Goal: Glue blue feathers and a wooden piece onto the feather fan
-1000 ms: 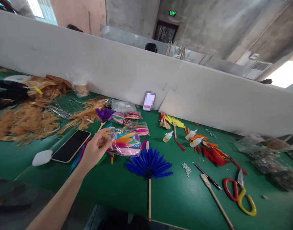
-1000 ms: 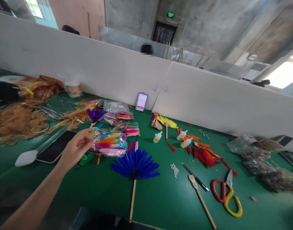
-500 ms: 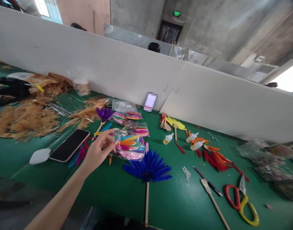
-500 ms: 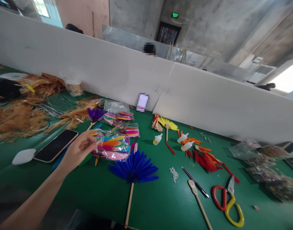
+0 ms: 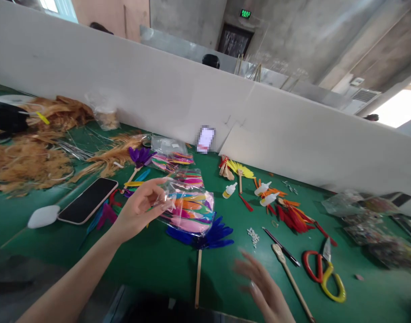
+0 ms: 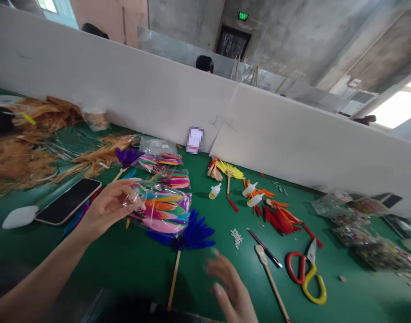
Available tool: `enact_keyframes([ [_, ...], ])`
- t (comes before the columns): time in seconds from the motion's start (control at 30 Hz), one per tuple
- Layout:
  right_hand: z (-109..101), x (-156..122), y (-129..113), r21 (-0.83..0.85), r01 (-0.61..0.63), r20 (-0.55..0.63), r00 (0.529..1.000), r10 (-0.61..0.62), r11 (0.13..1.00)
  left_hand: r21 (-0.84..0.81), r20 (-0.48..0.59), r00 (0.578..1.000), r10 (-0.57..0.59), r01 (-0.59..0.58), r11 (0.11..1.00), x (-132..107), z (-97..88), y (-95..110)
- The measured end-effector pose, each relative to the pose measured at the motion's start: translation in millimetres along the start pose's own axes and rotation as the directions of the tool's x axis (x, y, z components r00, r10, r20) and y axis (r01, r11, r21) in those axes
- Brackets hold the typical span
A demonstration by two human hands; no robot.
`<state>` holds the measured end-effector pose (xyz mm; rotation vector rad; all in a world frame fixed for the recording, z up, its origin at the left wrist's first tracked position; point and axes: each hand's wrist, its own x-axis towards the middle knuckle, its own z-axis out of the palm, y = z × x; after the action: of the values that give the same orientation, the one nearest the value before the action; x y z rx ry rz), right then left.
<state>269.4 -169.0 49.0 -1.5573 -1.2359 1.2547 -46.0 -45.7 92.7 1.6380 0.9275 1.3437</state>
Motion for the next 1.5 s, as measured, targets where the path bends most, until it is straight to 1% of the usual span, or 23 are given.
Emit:
enact_keyframes([
  [0.03, 8, 16, -8, 0.13, 0.096, 0.045, 0.994, -0.103, 0.987, -0.046, 0.025, 1.0, 0.007, -0.006, 0.999, 2, 6.8, 3],
  [0.07, 18, 32, -17, 0.238, 0.159, 0.094, 0.978, -0.186, 0.958, -0.094, 0.049, 0.999, 0.013, -0.009, 0.996, 4, 13.7, 7],
  [0.1, 28, 48, -26, 0.327, 0.181, 0.107, 0.968, -0.227, 0.927, -0.139, 0.076, 0.997, 0.018, -0.008, 0.99, 5, 20.3, 11],
  [0.13, 39, 61, -35, 0.388, 0.15, 0.124, 0.969, -0.213, 0.909, -0.178, 0.095, 0.995, 0.022, -0.005, 0.984, 6, 25.9, 15],
  [0.17, 48, 72, -43, 0.436, 0.09, 0.144, 0.975, -0.168, 0.896, -0.209, 0.102, 0.994, 0.026, -0.004, 0.978, 7, 30.0, 18],
  [0.27, 65, 88, -62, 0.555, -0.006, 0.136, 0.987, -0.083, 0.832, -0.24, 0.069, 0.997, 0.018, -0.001, 0.971, 6, 31.5, 27],
  [0.37, 65, 88, -68, 0.605, -0.033, 0.135, 0.989, -0.062, 0.795, -0.237, 0.014, 0.999, -0.048, 0.05, 0.97, 2, 22.6, 31],
  [0.43, 60, 85, -68, 0.609, -0.03, 0.121, 0.991, -0.055, 0.793, -0.196, -0.066, 0.993, -0.101, 0.087, 0.977, -1, 16.7, 30],
  [0.53, 54, 83, -67, 0.619, -0.006, 0.063, 0.997, -0.042, 0.785, -0.126, -0.235, 0.962, -0.138, 0.111, 0.986, -2, 12.4, 26],
  [0.6, 50, 82, -67, 0.626, 0.005, 0.033, 0.999, -0.033, 0.78, -0.105, -0.285, 0.944, -0.167, 0.142, 0.984, -3, 12.2, 23],
  [0.67, 47, 82, -66, 0.631, 0.01, 0.022, 0.999, -0.031, 0.776, -0.063, -0.247, 0.944, -0.218, 0.209, 0.976, -3, 13.7, 20],
  [0.73, 45, 81, -65, 0.638, 0.007, 0.028, 0.999, -0.032, 0.77, -0.027, -0.14, 0.956, -0.257, 0.255, 0.966, -3, 16.5, 19],
  [0.77, 44, 80, -65, 0.641, 0.004, 0.034, 0.999, -0.034, 0.768, -0.02, -0.075, 0.963, -0.257, 0.256, 0.966, -3, 18.3, 19],
  [0.83, 43, 79, -62, 0.651, -0.003, 0.049, 0.998, -0.038, 0.759, -0.023, 0.016, 0.974, -0.228, 0.228, 0.973, -2, 22.1, 20],
  [0.87, 43, 79, -60, 0.659, -0.006, 0.056, 0.998, -0.041, 0.752, -0.013, 0.032, 0.977, -0.212, 0.212, 0.977, -1, 23.6, 21],
  [0.93, 44, 79, -55, 0.686, -0.011, 0.065, 0.997, -0.046, 0.728, 0.058, 0.019, 0.981, -0.191, 0.19, 0.98, 1, 25.8, 23],
  [1.03, 46, 80, -46, 0.726, -0.021, 0.072, 0.996, -0.045, 0.687, 0.239, -0.001, 0.99, -0.14, 0.136, 0.961, 5, 27.0, 25],
  [1.1, 49, 81, -39, 0.743, -0.04, 0.092, 0.995, -0.042, 0.668, 0.34, 0.004, 0.996, -0.086, 0.08, 0.937, 8, 27.8, 25],
  [1.2, 55, 82, -28, 0.779, -0.084, 0.126, 0.992, -0.024, 0.622, 0.419, 0.024, 0.999, 0.032, -0.039, 0.907, 12, 30.0, 24],
  [1.27, 60, 82, -22, 0.808, -0.127, 0.155, 0.988, 0.0, 0.576, 0.443, 0.064, 0.986, 0.157, -0.169, 0.881, 15, 31.8, 24],
  [1.33, 66, 83, -17, 0.819, -0.188, 0.209, 0.978, 0.024, 0.541, 0.464, 0.113, 0.958, 0.263, -0.285, 0.839, 18, 33.2, 26],
  [1.4, 72, 83, -14, 0.807, -0.261, 0.275, 0.96, 0.054, 0.53, 0.481, 0.17, 0.938, 0.302, -0.347, 0.805, 21, 34.4, 32],
  [1.5, 81, 83, -13, 0.802, -0.335, 0.306, 0.941, 0.141, 0.495, 0.478, 0.244, 0.918, 0.311, -0.393, 0.786, 27, 36.7, 42],
])
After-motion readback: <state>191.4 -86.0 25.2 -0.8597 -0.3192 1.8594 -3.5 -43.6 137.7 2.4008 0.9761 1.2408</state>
